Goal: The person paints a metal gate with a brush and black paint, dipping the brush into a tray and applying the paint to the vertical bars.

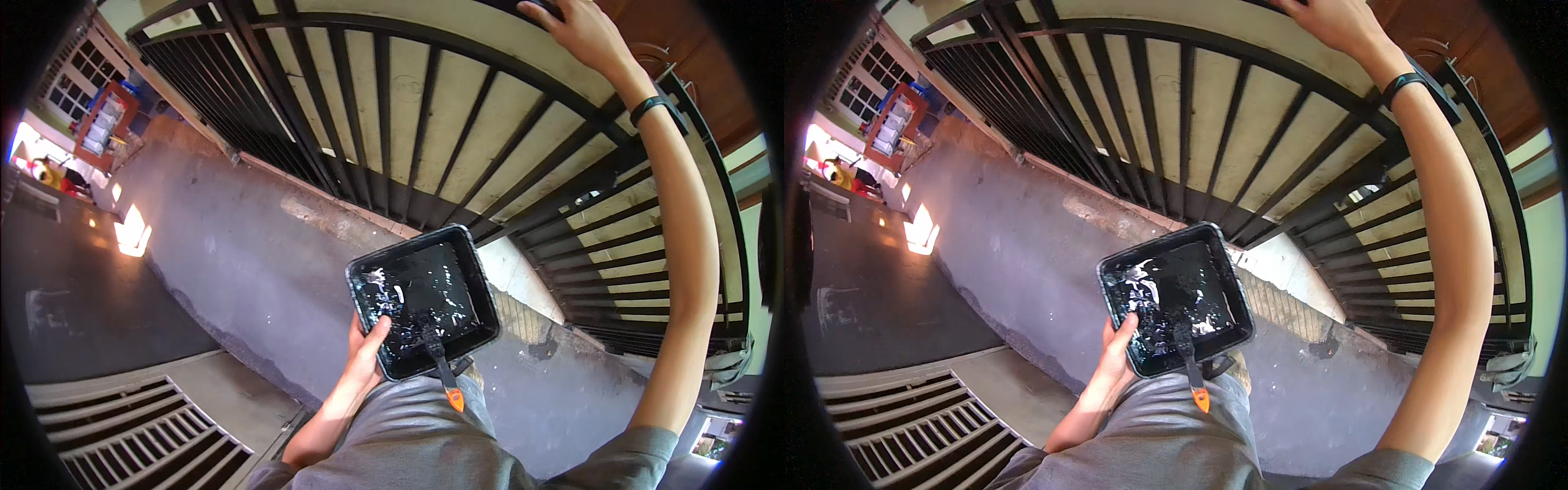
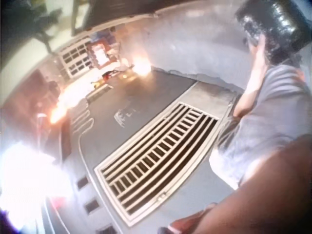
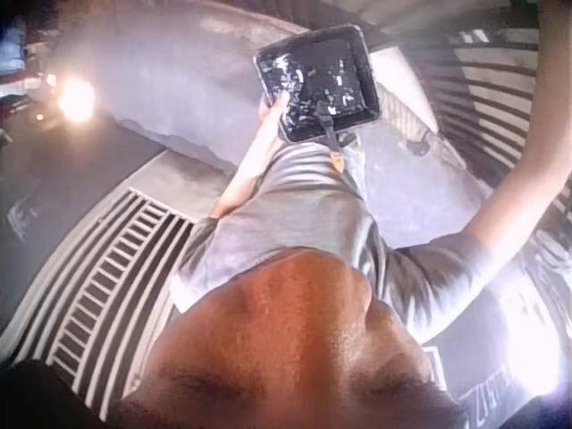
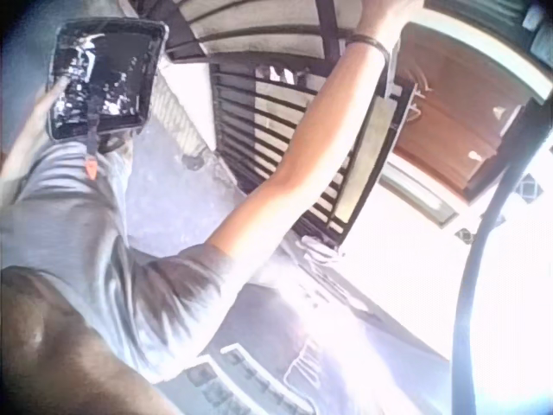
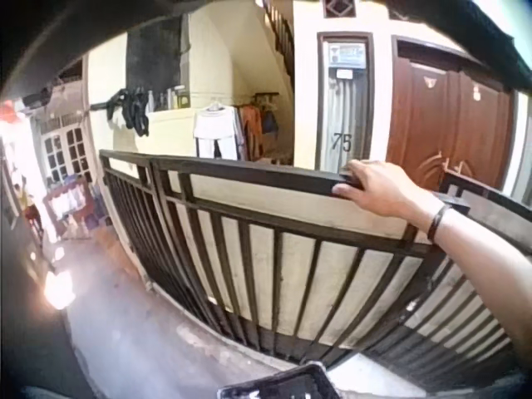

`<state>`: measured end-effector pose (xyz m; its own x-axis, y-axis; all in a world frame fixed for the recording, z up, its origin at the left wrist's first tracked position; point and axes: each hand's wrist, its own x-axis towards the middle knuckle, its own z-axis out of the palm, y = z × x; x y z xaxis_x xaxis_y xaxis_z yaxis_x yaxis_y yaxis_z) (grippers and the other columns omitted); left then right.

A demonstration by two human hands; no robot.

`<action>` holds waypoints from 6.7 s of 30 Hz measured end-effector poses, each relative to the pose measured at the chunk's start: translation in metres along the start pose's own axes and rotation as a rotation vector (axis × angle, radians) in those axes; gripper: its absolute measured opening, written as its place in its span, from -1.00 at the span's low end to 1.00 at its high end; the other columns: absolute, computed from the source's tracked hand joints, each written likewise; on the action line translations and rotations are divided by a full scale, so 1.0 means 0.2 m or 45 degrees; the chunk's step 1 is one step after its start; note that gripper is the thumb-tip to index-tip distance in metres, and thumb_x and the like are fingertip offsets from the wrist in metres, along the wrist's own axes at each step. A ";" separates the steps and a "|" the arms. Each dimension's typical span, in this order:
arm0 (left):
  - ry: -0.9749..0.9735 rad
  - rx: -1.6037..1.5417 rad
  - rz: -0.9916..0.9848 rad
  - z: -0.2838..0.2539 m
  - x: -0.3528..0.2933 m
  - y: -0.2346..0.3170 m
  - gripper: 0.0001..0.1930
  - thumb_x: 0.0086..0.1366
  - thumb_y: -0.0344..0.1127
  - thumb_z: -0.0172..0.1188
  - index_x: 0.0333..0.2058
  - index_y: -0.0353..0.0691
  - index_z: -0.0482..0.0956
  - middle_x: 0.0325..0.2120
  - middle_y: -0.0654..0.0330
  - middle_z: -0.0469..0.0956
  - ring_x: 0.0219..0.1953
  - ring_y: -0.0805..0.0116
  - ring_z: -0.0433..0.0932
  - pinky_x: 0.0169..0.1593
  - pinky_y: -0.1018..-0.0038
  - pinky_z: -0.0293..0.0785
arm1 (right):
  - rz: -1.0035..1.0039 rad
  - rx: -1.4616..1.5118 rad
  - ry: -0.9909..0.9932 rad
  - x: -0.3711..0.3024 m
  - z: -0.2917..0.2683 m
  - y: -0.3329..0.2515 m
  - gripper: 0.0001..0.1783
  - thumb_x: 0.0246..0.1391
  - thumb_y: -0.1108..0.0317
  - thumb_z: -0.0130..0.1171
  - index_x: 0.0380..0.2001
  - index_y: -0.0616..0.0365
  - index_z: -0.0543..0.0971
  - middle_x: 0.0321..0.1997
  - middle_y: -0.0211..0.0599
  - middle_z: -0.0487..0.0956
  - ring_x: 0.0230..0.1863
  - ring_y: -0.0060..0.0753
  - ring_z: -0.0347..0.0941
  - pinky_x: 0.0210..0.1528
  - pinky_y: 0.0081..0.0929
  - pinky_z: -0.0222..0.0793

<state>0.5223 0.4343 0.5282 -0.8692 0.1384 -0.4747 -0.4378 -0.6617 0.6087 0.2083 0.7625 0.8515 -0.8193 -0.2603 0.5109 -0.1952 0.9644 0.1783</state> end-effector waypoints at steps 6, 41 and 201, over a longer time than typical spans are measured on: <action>-0.138 -0.048 -0.143 0.46 -0.07 -0.55 -0.46 0.47 -0.35 0.30 0.33 -0.20 0.32 0.06 0.19 0.59 0.06 0.37 0.64 0.12 0.34 0.67 | -0.157 -0.048 0.131 -0.37 -0.23 0.42 -0.38 0.17 -0.04 0.34 0.05 0.30 0.59 -0.12 0.14 0.70 -0.01 0.23 0.63 0.06 0.02 0.54; -0.323 0.035 -0.045 2.26 0.85 -1.17 -0.29 0.39 -0.26 0.41 0.36 -0.33 0.23 0.12 0.16 0.51 0.17 0.43 0.49 0.27 0.43 0.44 | 0.667 -0.683 0.212 -1.24 0.02 2.42 -0.45 0.28 -0.34 0.21 0.29 -0.60 0.61 0.13 -0.59 0.75 -0.16 -0.34 0.77 -0.38 -0.36 0.54; 3.619 -2.706 1.491 3.27 3.26 -2.31 -0.08 0.33 0.32 0.25 0.44 -0.22 0.31 0.38 0.01 0.37 0.37 -0.04 0.38 0.44 0.02 0.30 | -2.822 0.325 -0.832 -2.38 4.25 -0.15 -0.67 0.47 0.11 0.00 -0.19 0.10 0.62 -0.35 -0.09 0.76 -0.39 -0.07 0.73 -0.31 -0.04 0.60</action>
<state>0.0073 1.3119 0.3530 0.6057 0.6810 -0.4115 0.2604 0.3190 0.9113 0.1466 0.8962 -0.1115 0.6746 -0.5464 -0.4963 -0.7057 -0.6745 -0.2167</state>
